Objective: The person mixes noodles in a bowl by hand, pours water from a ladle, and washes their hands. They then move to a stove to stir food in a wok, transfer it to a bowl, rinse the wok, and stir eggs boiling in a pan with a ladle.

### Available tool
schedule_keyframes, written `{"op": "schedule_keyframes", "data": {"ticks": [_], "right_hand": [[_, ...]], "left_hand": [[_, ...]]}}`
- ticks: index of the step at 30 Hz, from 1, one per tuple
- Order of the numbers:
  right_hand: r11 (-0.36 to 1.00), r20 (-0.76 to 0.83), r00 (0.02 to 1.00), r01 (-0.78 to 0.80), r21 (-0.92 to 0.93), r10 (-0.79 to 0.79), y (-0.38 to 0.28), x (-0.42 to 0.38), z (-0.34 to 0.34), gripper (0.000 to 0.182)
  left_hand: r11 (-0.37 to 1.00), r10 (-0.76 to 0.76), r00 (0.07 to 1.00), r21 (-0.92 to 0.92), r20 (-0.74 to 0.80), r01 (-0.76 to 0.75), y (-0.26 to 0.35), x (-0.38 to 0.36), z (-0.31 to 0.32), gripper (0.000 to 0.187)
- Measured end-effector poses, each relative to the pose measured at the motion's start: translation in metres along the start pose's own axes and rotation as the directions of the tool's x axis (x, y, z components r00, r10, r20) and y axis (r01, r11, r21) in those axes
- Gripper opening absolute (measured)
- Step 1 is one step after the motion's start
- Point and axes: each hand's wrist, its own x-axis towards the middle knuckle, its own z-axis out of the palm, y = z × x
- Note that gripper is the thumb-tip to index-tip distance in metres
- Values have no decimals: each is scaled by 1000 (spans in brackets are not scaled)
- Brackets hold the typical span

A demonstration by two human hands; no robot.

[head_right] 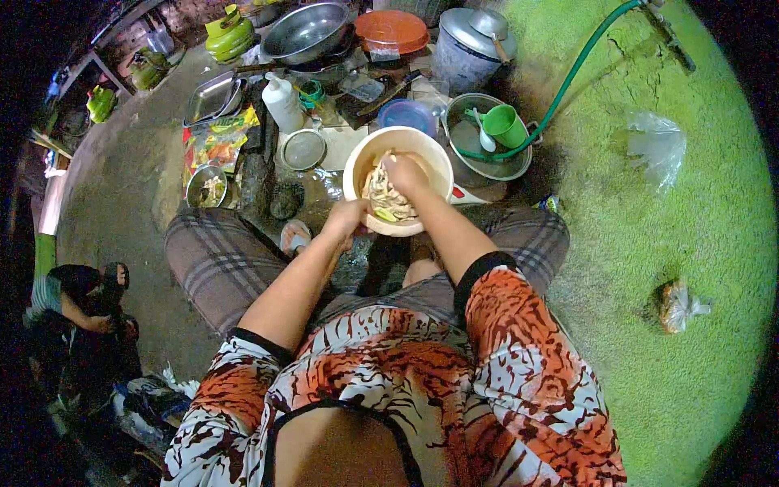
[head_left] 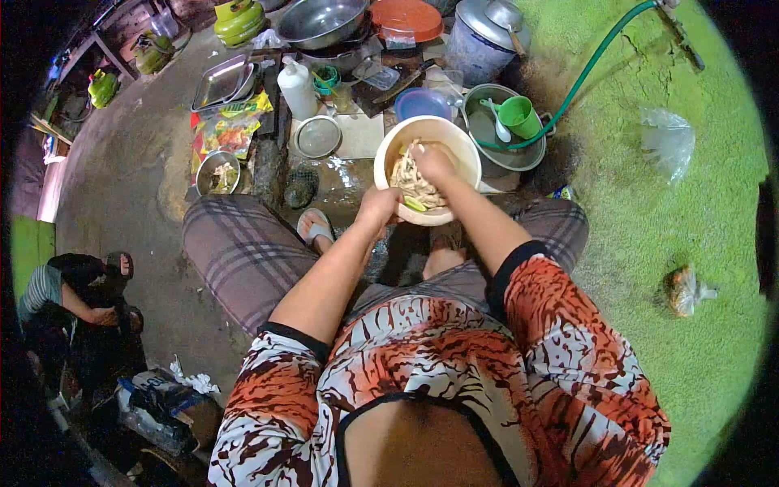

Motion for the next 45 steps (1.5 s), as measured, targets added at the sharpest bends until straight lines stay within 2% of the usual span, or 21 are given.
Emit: {"op": "schedule_keyframes", "data": {"ticks": [4, 6, 8, 9, 12, 13, 16, 18, 20, 21, 24, 25, 27, 30, 32, 34, 36, 38, 40, 42, 45], "right_hand": [[949, 445, 887, -24, 314, -125, -22, -1, -69, 68], [925, 364, 866, 378, -30, -343, -17, -13, -74, 87], [907, 435, 900, 214, -362, -39, -37, -37, -45, 106], [842, 181, 954, 296, -451, -239, -33, -47, -32, 95], [927, 292, 956, 141, -347, -36, -12, -16, -10, 82], [932, 144, 967, 243, -268, -210, -12, -9, -11, 64], [964, -101, 983, 126, -233, -153, -24, -5, -29, 51], [931, -75, 975, 174, -321, -208, -28, -10, -40, 46], [922, 233, 892, 370, 117, -387, -15, -10, -45, 47], [916, 429, 878, 26, 400, -212, -29, -15, -67, 49], [757, 249, 961, -254, 602, 124, -79, -43, -88, 47], [891, -16, 996, 87, 445, -89, -24, 5, -27, 47], [941, -252, 964, 157, 301, -80, -18, 19, 20, 40], [890, -157, 963, 263, 371, -219, -34, -6, 16, 32], [959, 49, 998, 15, 284, -30, -11, 16, 13, 33], [990, -136, 984, 127, 57, -118, -7, 27, -9, 37], [949, 109, 991, 40, 312, -78, -6, 29, -23, 40], [968, 98, 975, 180, 177, -200, -33, -15, -23, 46], [897, -181, 878, 431, -103, -443, -20, -21, 12, 58], [995, -17, 1000, 16, 100, -15, -26, -24, -1, 42], [993, -122, 992, 44, 112, -30, -19, -2, -14, 40]], "left_hand": [[991, 9, 996, -132, -85, -21, -2, 16, -4, 19], [972, -59, 990, -233, -128, 28, -2, 22, -6, 17], [964, -35, 992, -265, -118, 3, 2, 20, -3, 16], [969, -9, 991, -245, -130, -24, 2, 18, 0, 16], [996, 6, 992, -87, -123, -17, 5, 15, -1, 17], [988, -40, 991, -151, -129, 20, 5, 12, -1, 17], [985, -103, 988, -151, -114, 85, 0, 23, -7, 16], [971, -108, 990, -226, -93, 85, -2, 26, -5, 15], [940, -136, 989, -322, -52, 113, -10, 36, -9, 14], [899, -154, 988, -416, -12, 135, -11, 42, -10, 14], [964, -42, 998, -265, -48, 28, 4, 18, -5, 16], [942, 6, 999, -336, -35, -17, 6, 14, 1, 19], [957, 18, 1000, -289, -23, -24, 5, 14, 1, 20], [972, 18, 999, -234, -29, -24, 1, 13, -4, 21], [977, 14, 999, -213, -51, -25, 1, 14, -9, 20], [985, 65, 994, -155, -83, -77, 1, 17, -1, 16], [987, 69, 996, -139, -51, -76, 4, 17, -3, 15], [975, 64, 998, -209, -29, -69, 9, 15, -1, 18], [955, 64, 997, -288, -51, -77, 10, 14, 4, 18], [988, 81, 994, -126, -69, -89, 11, 5, 1, 18], [994, 23, 998, -106, -64, -30, 5, 16, -3, 18]]}}
